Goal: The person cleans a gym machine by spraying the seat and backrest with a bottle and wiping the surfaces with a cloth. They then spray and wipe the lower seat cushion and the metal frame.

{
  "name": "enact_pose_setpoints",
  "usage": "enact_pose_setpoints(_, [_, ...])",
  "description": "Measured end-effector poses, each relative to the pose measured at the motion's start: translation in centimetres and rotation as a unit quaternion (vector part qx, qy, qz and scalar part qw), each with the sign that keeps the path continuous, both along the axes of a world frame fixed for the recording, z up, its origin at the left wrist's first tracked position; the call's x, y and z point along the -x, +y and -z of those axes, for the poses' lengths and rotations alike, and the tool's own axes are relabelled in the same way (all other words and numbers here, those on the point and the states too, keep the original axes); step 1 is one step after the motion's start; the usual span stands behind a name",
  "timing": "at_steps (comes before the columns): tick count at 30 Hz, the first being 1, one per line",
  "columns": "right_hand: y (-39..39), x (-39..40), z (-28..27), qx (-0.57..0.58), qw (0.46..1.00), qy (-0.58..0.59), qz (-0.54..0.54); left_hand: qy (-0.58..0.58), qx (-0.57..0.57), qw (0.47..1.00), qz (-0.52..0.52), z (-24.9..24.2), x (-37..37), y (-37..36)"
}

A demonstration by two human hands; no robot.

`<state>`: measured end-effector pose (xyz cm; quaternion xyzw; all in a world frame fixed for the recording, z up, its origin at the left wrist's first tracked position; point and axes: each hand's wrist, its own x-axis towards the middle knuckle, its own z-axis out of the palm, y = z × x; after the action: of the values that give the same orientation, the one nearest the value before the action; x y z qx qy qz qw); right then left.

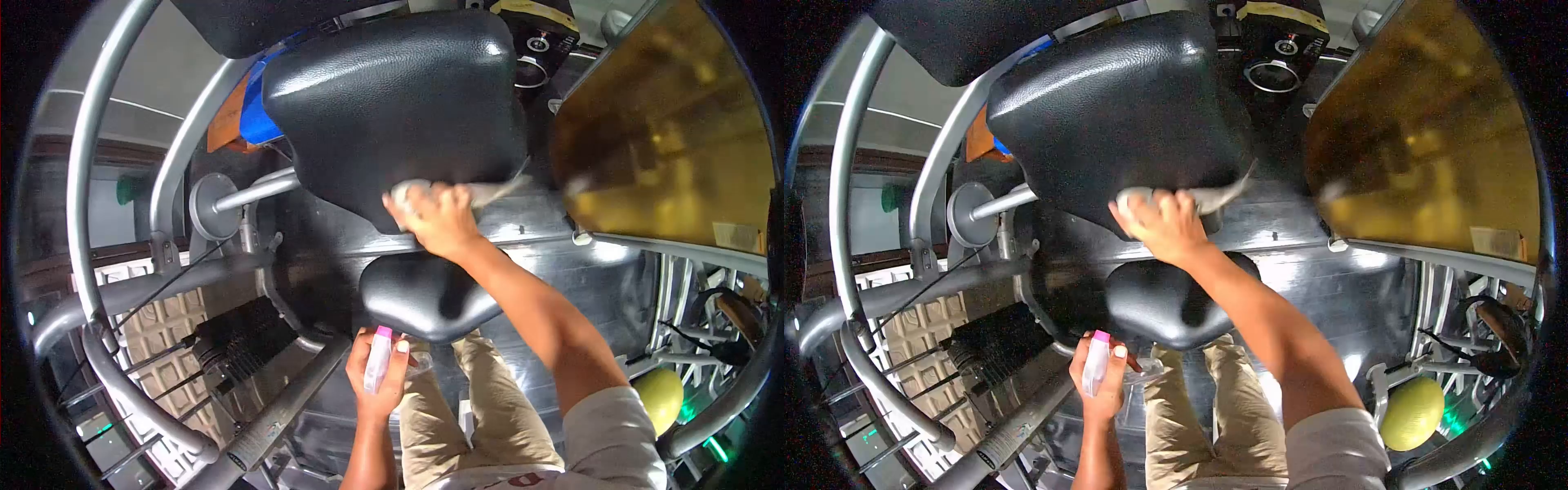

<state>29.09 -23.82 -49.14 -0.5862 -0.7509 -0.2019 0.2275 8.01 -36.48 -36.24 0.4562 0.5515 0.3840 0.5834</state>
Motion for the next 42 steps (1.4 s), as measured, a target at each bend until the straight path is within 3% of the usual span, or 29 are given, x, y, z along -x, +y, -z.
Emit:
enact_pose_setpoints(1, [-1.0, -0.2, 3.5, 0.074, 0.993, -0.004, -0.092, 0.001, -0.006, 1.0, 0.002, 0.1, 0.3, 0.0])
enact_pose_setpoints(2, [-2.2, -0.2, 6.5, 0.134, 0.985, 0.047, -0.1, 0.005, -0.006, 1.0, 0.009, -0.3, 0.5, 0.1])
enact_pose_setpoints(3, [-2.1, -1.1, 8.5, 0.001, 0.973, -0.153, -0.172, 0.005, -0.007, 1.0, 0.0, -0.6, 0.6, 0.3])
enact_pose_setpoints(5, [-0.4, -0.3, 8.5, 0.043, 0.975, -0.046, -0.212, 0.012, 0.003, 1.0, -0.019, -0.8, 1.3, 0.1])
enact_pose_setpoints(8, [4.1, 0.4, -6.9, -0.098, 0.994, -0.039, -0.023, 0.041, -0.003, 0.999, -0.019, 0.4, 3.2, -0.2])
enact_pose_setpoints(9, [5.9, 0.0, -10.2, -0.106, 0.994, 0.028, 0.028, 0.048, 0.0, 0.999, -0.024, 0.6, 3.7, -0.4])
enact_pose_setpoints(10, [7.7, -0.6, -13.0, -0.177, 0.976, 0.092, 0.086, 0.055, -0.011, 0.998, -0.026, 1.2, 4.4, -0.7])
enact_pose_setpoints(11, [8.3, -0.6, -16.5, -0.157, 0.958, 0.188, 0.149, 0.041, 0.006, 0.998, -0.046, 1.0, 4.4, -1.0])
enact_pose_setpoints(13, [10.1, -0.3, -18.3, -0.246, 0.934, 0.199, 0.165, 0.009, 0.03, 0.996, -0.078, 0.4, 4.4, -1.0])
enact_pose_setpoints(16, [9.0, 2.3, -11.2, -0.174, 0.98, 0.088, 0.044, 0.047, 0.023, 0.997, -0.054, -0.2, 5.4, -1.3])
enact_pose_setpoints(18, [5.3, 3.5, -5.8, -0.043, 0.994, -0.074, -0.073, 0.057, 0.018, 0.997, -0.058, -0.4, 5.5, -1.3])
enact_pose_setpoints(21, [1.7, 1.3, 7.7, 0.102, 0.915, -0.199, -0.335, 0.049, 0.015, 0.998, -0.04, -0.5, 6.1, -1.2])
enact_pose_setpoints(23, [0.4, 1.7, 10.4, 0.115, 0.961, -0.041, -0.249, 0.031, 0.032, 0.998, -0.055, -0.6, 6.6, -0.9])
enact_pose_setpoints(24, [1.0, 2.3, 7.8, 0.071, 0.958, -0.112, -0.253, 0.022, 0.045, 0.996, -0.072, -0.5, 6.7, -1.3])
enact_pose_setpoints(26, [3.2, 2.9, 1.0, 0.061, 0.974, -0.034, -0.215, 0.053, 0.037, 0.996, -0.063, 0.7, 7.6, -2.3])
enact_pose_setpoints(28, [6.3, 3.6, -8.0, -0.052, 0.991, -0.064, -0.106, 0.047, 0.014, 0.997, -0.067, 1.7, 7.9, -2.4])
enact_pose_setpoints(30, [8.9, 2.3, -14.8, -0.12, 0.992, -0.016, 0.042, 0.026, 0.042, 0.996, -0.08, 1.3, 7.9, -2.7])
enact_pose_setpoints(31, [9.9, 1.7, -17.6, -0.14, 0.98, 0.081, 0.114, 0.014, 0.052, 0.995, -0.084, 1.1, 7.7, -2.6])
enact_pose_setpoints(33, [11.4, -0.1, -19.8, -0.265, 0.945, 0.157, 0.114, 0.018, 0.041, 0.996, -0.073, 1.2, 7.6, -2.7])
enact_pose_setpoints(36, [8.8, 0.9, -12.8, -0.187, 0.973, 0.104, 0.083, 0.015, 0.02, 0.998, -0.057, 0.7, 6.5, -2.2])
enact_pose_setpoints(38, [4.2, 1.3, -6.7, -0.02, 0.999, 0.042, -0.016, 0.027, -0.002, 0.999, -0.033, -0.1, 5.7, -1.7])
enact_pose_setpoints(39, [1.7, 0.7, -2.5, 0.097, 0.991, -0.082, -0.039, 0.02, 0.005, 0.999, -0.025, -0.7, 5.2, -1.5])
enact_pose_setpoints(40, [-0.6, -1.0, 1.6, 0.141, 0.972, -0.13, -0.138, 0.013, 0.013, 1.0, -0.016, -1.4, 4.7, -1.1])
enact_pose_setpoints(41, [-2.3, -2.4, 4.3, 0.167, 0.951, -0.199, -0.167, 0.007, 0.02, 1.0, -0.005, -1.6, 4.4, -0.7])
enact_pose_setpoints(42, [-2.1, -3.8, 4.1, 0.263, 0.922, -0.211, -0.19, 0.094, -0.052, 0.992, 0.062, 0.2, 5.6, -0.9])
